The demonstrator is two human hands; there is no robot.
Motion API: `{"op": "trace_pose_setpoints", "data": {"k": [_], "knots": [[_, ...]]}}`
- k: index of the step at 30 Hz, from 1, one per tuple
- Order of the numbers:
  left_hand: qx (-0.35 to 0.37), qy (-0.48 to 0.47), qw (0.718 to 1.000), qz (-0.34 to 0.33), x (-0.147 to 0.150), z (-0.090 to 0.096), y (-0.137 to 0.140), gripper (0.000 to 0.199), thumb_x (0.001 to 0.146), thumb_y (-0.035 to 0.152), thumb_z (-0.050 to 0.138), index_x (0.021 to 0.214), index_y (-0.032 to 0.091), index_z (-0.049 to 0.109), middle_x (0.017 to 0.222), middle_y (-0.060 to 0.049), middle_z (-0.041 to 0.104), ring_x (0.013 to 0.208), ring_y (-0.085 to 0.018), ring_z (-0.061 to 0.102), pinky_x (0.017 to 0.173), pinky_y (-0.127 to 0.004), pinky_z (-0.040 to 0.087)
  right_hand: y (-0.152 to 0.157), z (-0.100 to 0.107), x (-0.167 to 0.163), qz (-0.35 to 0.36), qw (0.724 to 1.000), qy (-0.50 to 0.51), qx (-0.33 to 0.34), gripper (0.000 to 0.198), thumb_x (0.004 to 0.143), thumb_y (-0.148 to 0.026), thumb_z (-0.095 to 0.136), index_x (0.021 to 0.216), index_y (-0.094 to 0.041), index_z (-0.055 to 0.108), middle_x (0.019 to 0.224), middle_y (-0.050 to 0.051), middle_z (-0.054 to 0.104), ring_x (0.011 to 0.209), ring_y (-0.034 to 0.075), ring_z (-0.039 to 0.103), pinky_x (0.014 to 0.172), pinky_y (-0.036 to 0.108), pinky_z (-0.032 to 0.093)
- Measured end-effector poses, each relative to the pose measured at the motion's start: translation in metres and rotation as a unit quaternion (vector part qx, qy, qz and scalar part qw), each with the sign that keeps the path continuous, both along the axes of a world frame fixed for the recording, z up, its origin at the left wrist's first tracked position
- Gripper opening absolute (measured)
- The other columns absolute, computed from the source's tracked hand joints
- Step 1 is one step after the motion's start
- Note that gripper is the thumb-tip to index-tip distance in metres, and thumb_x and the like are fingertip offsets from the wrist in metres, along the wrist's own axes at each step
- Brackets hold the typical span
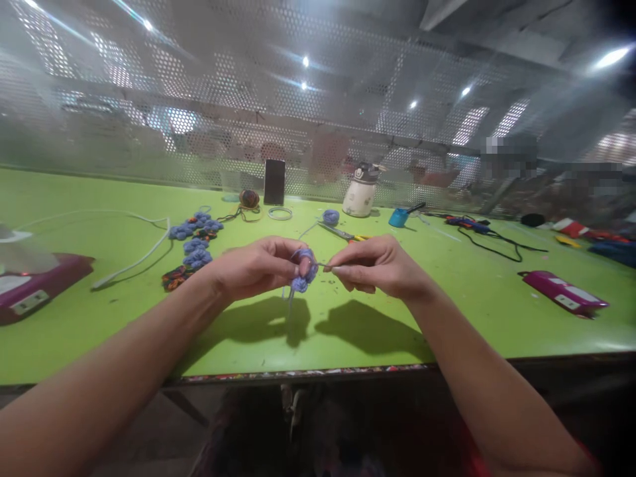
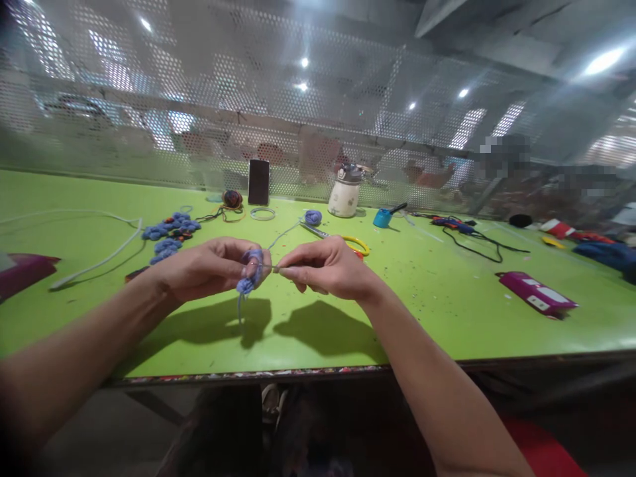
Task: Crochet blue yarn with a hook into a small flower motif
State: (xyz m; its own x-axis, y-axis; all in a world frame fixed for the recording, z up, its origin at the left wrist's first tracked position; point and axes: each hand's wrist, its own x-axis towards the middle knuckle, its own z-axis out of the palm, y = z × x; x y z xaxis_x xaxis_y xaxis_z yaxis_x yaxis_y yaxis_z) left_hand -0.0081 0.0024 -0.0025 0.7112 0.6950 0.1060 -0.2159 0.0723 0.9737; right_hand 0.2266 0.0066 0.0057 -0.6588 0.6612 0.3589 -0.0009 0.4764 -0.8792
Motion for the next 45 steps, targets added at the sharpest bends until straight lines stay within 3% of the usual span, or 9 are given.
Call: {"op": "trace_pose_setpoints", "data": {"k": [6, 10, 13, 16, 21, 25, 30, 35, 45], "knots": [[0.002, -0.022, 0.999, 0.05, 0.002, 0.0, -0.001, 0.014, 0.074, 0.003, 0.066, 0.081, 0.013, 0.072, 0.075, -0.002, 0.063, 0.068, -0.011, 0.054, 0.064, -0.023, 0.04, 0.0, -0.001, -0.001, -0.038, 0.999, 0.006, -0.026, 0.017, 0.081, -0.027, 0.073, 0.089, -0.012, 0.075, 0.051, -0.002, 0.06, 0.035, 0.003, 0.04, 0.034, 0.016, 0.03], [-0.003, -0.039, 0.996, 0.085, 0.005, 0.004, -0.005, 0.049, 0.072, 0.0, 0.068, 0.116, 0.023, 0.066, 0.079, 0.0, 0.063, 0.07, -0.012, 0.054, 0.064, -0.024, 0.041, 0.0, 0.001, -0.002, -0.049, 0.998, -0.005, -0.026, 0.017, 0.083, -0.027, 0.072, 0.091, -0.012, 0.074, 0.053, -0.002, 0.06, 0.034, 0.003, 0.041, 0.033, 0.016, 0.03], [0.002, -0.035, 0.994, 0.108, 0.007, 0.006, -0.008, 0.072, 0.072, 0.001, 0.069, 0.137, 0.027, 0.053, 0.082, 0.0, 0.064, 0.073, -0.013, 0.055, 0.067, -0.025, 0.041, -0.001, 0.0, -0.003, -0.042, 0.999, -0.008, -0.027, 0.027, 0.086, -0.027, 0.068, 0.11, -0.014, 0.072, 0.053, -0.004, 0.059, 0.034, 0.002, 0.04, 0.034, 0.015, 0.031], [0.02, -0.025, 0.989, 0.146, 0.008, 0.007, -0.009, 0.071, 0.071, 0.002, 0.07, 0.137, 0.023, 0.054, 0.081, 0.0, 0.064, 0.074, -0.013, 0.055, 0.069, -0.026, 0.042, -0.002, -0.001, -0.006, -0.036, 0.999, -0.008, -0.02, 0.04, 0.088, -0.026, 0.065, 0.128, -0.018, 0.065, 0.054, -0.005, 0.058, 0.035, 0.002, 0.037, 0.035, 0.015, 0.03], [0.021, -0.038, 0.981, 0.191, 0.011, 0.01, -0.011, 0.059, 0.072, 0.005, 0.067, 0.129, 0.018, 0.062, 0.084, -0.002, 0.067, 0.077, -0.014, 0.057, 0.074, -0.028, 0.044, -0.003, -0.001, -0.007, -0.067, 0.998, -0.008, -0.011, 0.036, 0.087, -0.024, 0.063, 0.122, -0.015, 0.07, 0.052, -0.006, 0.054, 0.036, 0.002, 0.035, 0.036, 0.017, 0.028], [-0.003, -0.061, 0.976, 0.209, 0.013, 0.011, -0.011, 0.044, 0.081, 0.019, 0.067, 0.126, 0.017, 0.064, 0.09, -0.005, 0.071, 0.083, -0.017, 0.061, 0.077, -0.031, 0.046, -0.003, -0.002, -0.007, -0.09, 0.996, -0.008, 0.002, 0.036, 0.086, -0.022, 0.062, 0.12, -0.014, 0.071, 0.051, -0.005, 0.053, 0.037, 0.003, 0.034, 0.037, 0.018, 0.027], [0.042, -0.033, 0.969, 0.242, 0.016, 0.009, -0.011, 0.067, 0.068, 0.017, 0.084, 0.13, 0.017, 0.059, 0.078, 0.001, 0.069, 0.075, -0.014, 0.061, 0.075, -0.029, 0.046, -0.003, -0.002, -0.01, -0.103, 0.994, -0.009, 0.03, 0.032, 0.086, -0.019, 0.063, 0.116, -0.015, 0.073, 0.052, -0.005, 0.054, 0.039, 0.003, 0.037, 0.036, 0.018, 0.027], [0.094, 0.007, 0.961, 0.26, 0.02, 0.011, -0.013, 0.088, 0.064, 0.012, 0.083, 0.143, 0.015, 0.045, 0.065, 0.004, 0.066, 0.061, -0.013, 0.059, 0.065, -0.029, 0.047, -0.003, -0.002, -0.013, -0.113, 0.993, -0.021, 0.014, 0.032, 0.084, -0.02, 0.065, 0.115, -0.014, 0.074, 0.051, -0.006, 0.053, 0.039, 0.003, 0.034, 0.036, 0.018, 0.026], [0.161, 0.076, 0.948, 0.262, 0.022, 0.011, -0.015, 0.092, 0.067, 0.01, 0.075, 0.149, 0.017, 0.036, 0.063, 0.005, 0.06, 0.059, -0.013, 0.058, 0.058, -0.027, 0.047, -0.001, -0.004, -0.014, -0.108, 0.991, -0.024, -0.073, 0.034, 0.079, -0.03, 0.072, 0.11, -0.016, 0.076, 0.051, -0.004, 0.058, 0.035, 0.003, 0.034, 0.035, 0.018, 0.026]]}}
